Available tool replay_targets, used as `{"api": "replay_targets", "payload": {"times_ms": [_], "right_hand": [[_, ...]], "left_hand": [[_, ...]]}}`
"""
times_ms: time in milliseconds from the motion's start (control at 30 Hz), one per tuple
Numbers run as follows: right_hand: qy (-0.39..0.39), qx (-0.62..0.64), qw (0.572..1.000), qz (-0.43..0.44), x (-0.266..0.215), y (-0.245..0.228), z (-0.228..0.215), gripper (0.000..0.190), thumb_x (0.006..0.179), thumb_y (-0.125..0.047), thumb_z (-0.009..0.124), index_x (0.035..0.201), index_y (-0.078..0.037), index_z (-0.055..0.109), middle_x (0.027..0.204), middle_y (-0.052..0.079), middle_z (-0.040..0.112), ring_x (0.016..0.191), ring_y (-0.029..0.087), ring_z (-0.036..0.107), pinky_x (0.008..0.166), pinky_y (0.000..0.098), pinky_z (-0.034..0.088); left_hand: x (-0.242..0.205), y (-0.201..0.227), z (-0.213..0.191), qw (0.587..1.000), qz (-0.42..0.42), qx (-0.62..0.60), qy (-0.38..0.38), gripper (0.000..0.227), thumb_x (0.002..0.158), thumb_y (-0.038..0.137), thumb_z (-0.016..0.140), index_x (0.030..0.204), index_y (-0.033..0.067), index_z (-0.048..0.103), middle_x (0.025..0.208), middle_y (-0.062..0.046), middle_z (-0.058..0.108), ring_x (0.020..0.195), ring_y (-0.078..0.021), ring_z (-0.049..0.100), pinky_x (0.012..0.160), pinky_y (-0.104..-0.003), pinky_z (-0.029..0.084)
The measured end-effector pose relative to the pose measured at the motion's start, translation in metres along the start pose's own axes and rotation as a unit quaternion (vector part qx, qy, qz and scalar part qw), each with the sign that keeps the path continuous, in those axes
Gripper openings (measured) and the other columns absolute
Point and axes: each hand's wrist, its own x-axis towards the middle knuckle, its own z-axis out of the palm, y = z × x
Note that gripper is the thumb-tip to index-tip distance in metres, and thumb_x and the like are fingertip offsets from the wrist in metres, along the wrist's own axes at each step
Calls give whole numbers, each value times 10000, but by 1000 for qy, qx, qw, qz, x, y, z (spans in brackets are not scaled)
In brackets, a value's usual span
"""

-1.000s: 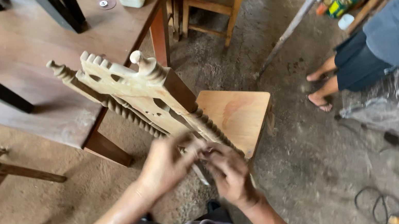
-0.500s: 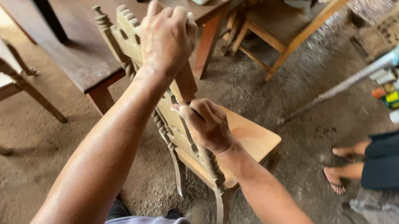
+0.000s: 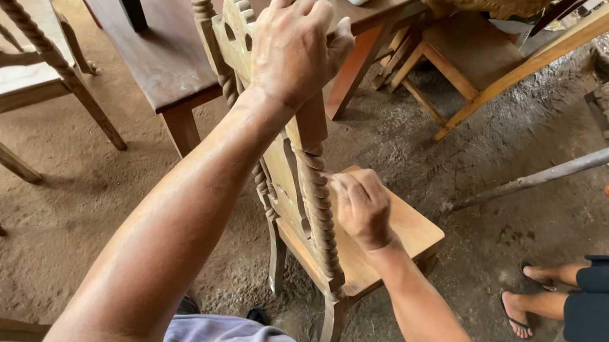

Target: The person sands a wooden chair part by hand using sandpaper, rubbing the surface repeatedly to smooth the finish, and rotates the piece to reach different sides.

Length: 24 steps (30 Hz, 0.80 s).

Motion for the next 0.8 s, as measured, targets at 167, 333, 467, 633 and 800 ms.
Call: {"api": "replay_targets", "payload": {"times_ms": [167, 333, 467, 633, 800], "right_hand": [[53, 6, 998, -33, 7, -12, 35, 155, 935, -30, 736, 1054, -55, 640, 839, 24, 555, 735, 172, 558, 644, 298, 535], [17, -34, 999, -4, -7, 8, 21, 180, 942, 12, 714, 1081, -71, 637, 850, 21, 540, 748, 179, 548, 612, 300, 515], [0, -14, 994, 106, -14, -1, 0, 198, 939, -1, 702, 1109, -82, 639, 912, 51, 551, 762, 157, 575, 579, 319, 514], [20, -55, 997, -51, 15, 15, 40, 257, 1010, 31, 679, 1195, -147, 677, 874, -14, 489, 747, 148, 545, 602, 251, 538], [17, -51, 999, 4, 1, 23, 8, 170, 980, -122, 744, 1119, -145, 649, 865, 17, 509, 751, 145, 529, 552, 254, 503]], "left_hand": [[5, 2, 3, 999, -29, -1, -23, 326, 948, 298, 707, 731, 74, 613, 660, -74, 587, 765, -265, 527, 599, -407, 457], [3, -1, -2, 999, 15, -23, 40, 306, 953, 287, 721, 757, 85, 602, 704, -74, 580, 811, -265, 525, 711, -431, 483], [0, 2, -4, 999, 4, -31, 39, 304, 962, 294, 713, 766, 87, 607, 753, -60, 614, 840, -263, 536, 708, -413, 500], [0, 1, -4, 1000, -5, -5, -2, 340, 969, 307, 709, 738, 73, 622, 708, -81, 616, 817, -259, 547, 684, -423, 502], [4, 1, 0, 1000, 5, -7, 30, 343, 952, 324, 704, 741, 67, 619, 714, -79, 615, 836, -260, 543, 700, -416, 504]]}}
